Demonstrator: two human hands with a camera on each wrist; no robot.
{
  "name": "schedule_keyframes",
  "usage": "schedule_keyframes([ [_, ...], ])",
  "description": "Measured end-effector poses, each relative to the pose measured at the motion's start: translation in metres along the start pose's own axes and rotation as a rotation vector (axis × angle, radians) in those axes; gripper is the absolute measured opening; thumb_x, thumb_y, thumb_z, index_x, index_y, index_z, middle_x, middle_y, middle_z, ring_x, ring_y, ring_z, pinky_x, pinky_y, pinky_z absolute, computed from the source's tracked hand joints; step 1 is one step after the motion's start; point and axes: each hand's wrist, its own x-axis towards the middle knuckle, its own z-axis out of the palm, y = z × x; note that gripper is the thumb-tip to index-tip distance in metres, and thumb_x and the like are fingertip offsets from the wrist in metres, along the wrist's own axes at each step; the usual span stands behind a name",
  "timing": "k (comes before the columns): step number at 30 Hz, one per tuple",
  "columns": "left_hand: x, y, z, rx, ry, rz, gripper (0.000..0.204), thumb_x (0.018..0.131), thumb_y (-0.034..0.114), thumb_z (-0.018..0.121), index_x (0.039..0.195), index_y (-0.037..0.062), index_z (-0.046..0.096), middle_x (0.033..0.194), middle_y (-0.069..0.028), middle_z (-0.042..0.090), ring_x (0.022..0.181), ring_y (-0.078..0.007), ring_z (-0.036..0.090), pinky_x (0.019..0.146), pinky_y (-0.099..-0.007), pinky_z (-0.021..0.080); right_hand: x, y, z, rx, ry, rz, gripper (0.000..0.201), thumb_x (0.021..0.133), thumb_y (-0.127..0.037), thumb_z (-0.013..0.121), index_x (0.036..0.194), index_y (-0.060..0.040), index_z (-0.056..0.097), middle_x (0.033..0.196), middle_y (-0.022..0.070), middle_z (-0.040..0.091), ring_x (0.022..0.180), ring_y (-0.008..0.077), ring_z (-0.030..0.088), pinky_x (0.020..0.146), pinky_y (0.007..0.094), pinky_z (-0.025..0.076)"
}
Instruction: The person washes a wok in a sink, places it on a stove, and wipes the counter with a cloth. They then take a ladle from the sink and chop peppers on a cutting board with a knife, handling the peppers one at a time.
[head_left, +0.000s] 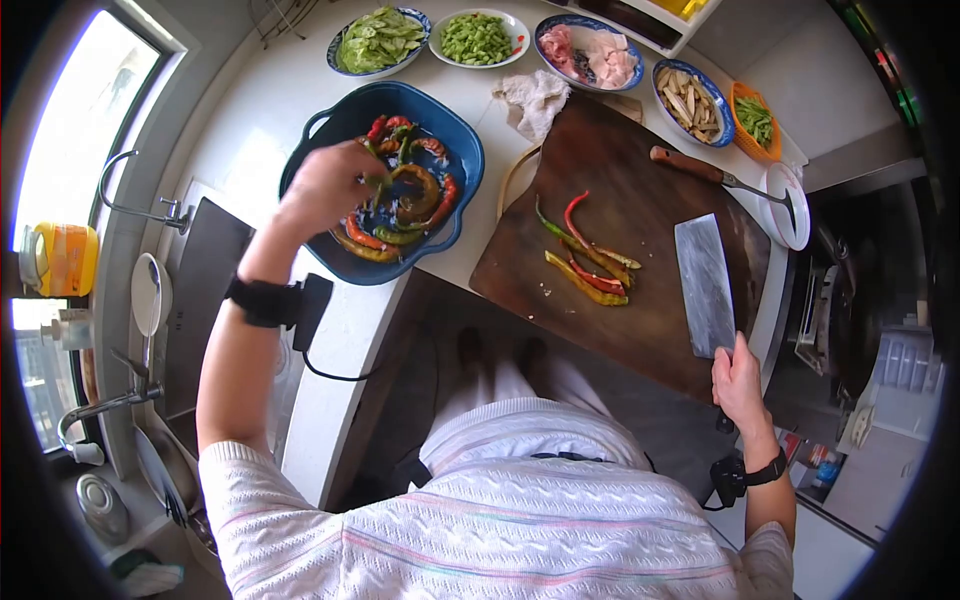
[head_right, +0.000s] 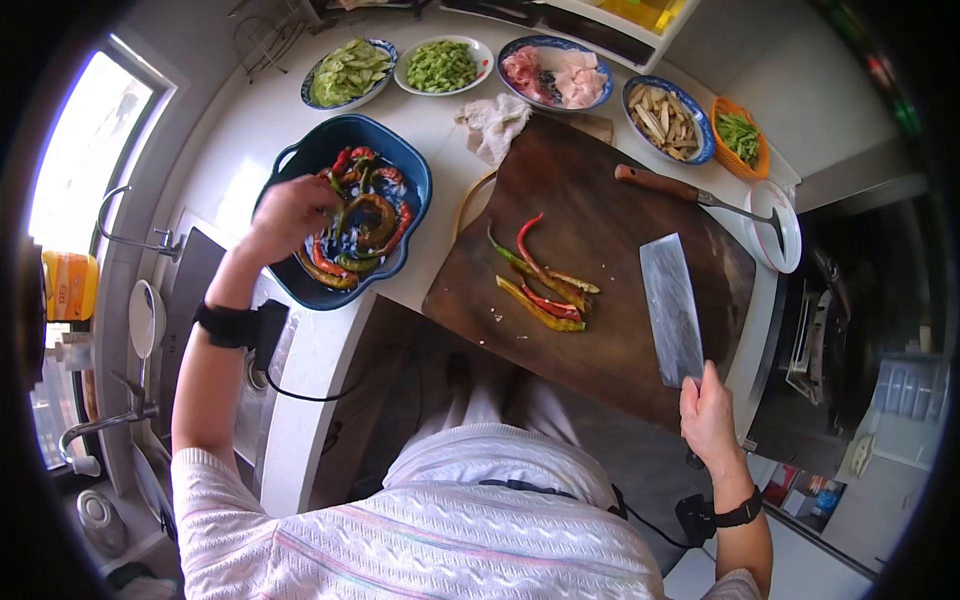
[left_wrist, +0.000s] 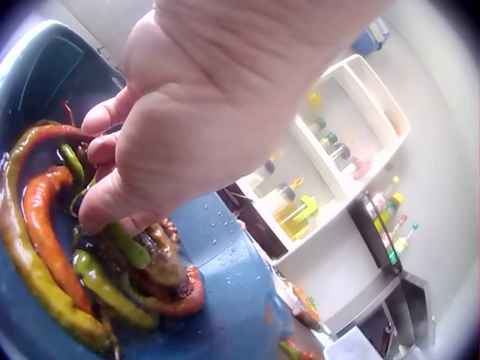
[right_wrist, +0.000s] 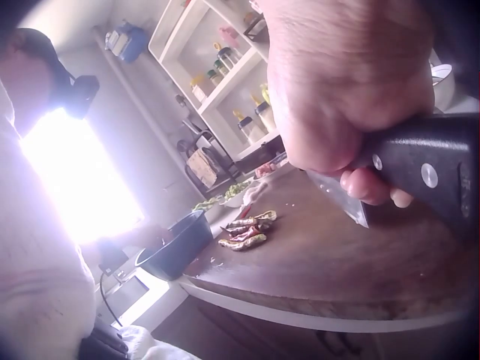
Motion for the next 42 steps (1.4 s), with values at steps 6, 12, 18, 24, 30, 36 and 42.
schedule_keyframes([
  [6,-0.004,-0.006,-0.020,-0.742,0.450,-0.283,0.022,0.087,0.015,0.063,0.108,0.0073,0.067,0.079,-0.0006,0.065,0.060,-0.0052,0.055,0.052,-0.0208,0.044,0.001,-0.002,-0.002,0.048,-0.029,0.027,0.014,0.092,-0.008,0.047,0.096,0.0055,0.043,0.052,0.0080,0.049,0.036,0.0153,0.049,0.034,0.0309,0.038],
  [12,-0.008,0.015,-0.019,0.021,0.551,-0.423,0.027,0.079,0.024,0.068,0.102,0.0113,0.069,0.080,-0.0082,0.068,0.067,-0.0181,0.064,0.063,-0.0309,0.050,0.003,-0.002,-0.007,0.154,-0.080,0.050,0.010,0.092,-0.008,0.046,0.093,0.0020,0.043,0.053,0.0029,0.046,0.037,0.0118,0.046,0.034,0.0287,0.037],
  [18,-0.017,0.114,0.013,0.078,0.785,0.088,0.025,0.074,0.009,0.065,0.098,0.0114,0.070,0.085,-0.0072,0.065,0.072,-0.0234,0.063,0.063,-0.0329,0.051,0.007,-0.005,-0.015,0.208,-0.155,0.074,0.008,0.092,-0.008,0.045,0.091,-0.0007,0.041,0.055,0.0019,0.046,0.039,0.0093,0.046,0.035,0.0264,0.037],
  [24,-0.038,0.204,0.148,-0.009,0.434,0.365,0.036,0.067,0.005,0.062,0.102,0.0112,0.066,0.093,-0.0042,0.058,0.077,-0.0210,0.058,0.064,-0.0314,0.050,0.016,0.012,-0.021,0.311,-0.209,0.032,0.013,0.094,-0.007,0.047,0.085,-0.0025,0.038,0.056,0.0020,0.046,0.043,0.0060,0.044,0.037,0.0243,0.035],
  [30,-0.047,0.218,0.169,-0.185,0.586,0.238,0.033,0.065,0.000,0.073,0.097,0.0058,0.067,0.098,-0.0086,0.058,0.072,-0.0233,0.057,0.063,-0.0321,0.049,0.027,-0.006,-0.032,0.272,-0.322,-0.187,0.023,0.094,-0.009,0.051,0.078,-0.0024,0.036,0.054,-0.0014,0.041,0.049,0.0041,0.036,0.042,0.0241,0.034],
  [36,-0.048,0.222,0.182,-0.173,0.735,0.171,0.020,0.065,-0.002,0.073,0.084,0.0035,0.069,0.087,-0.0096,0.060,0.079,-0.0263,0.060,0.068,-0.0338,0.050,0.064,-0.042,-0.020,-0.070,-0.508,-0.573,0.017,0.094,-0.011,0.052,0.082,0.0002,0.046,0.054,0.0069,0.045,0.045,0.0143,0.046,0.044,0.0292,0.035],
  [42,-0.048,0.226,0.189,-0.194,0.801,0.123,0.017,0.066,-0.002,0.073,0.082,0.0027,0.069,0.087,-0.0100,0.060,0.082,-0.0279,0.061,0.072,-0.0345,0.052,0.085,-0.070,-0.020,-0.190,-0.601,-0.693,0.021,0.090,-0.015,0.055,0.080,0.0008,0.045,0.061,0.0214,0.050,0.059,0.0427,0.050,0.052,0.0425,0.040],
])
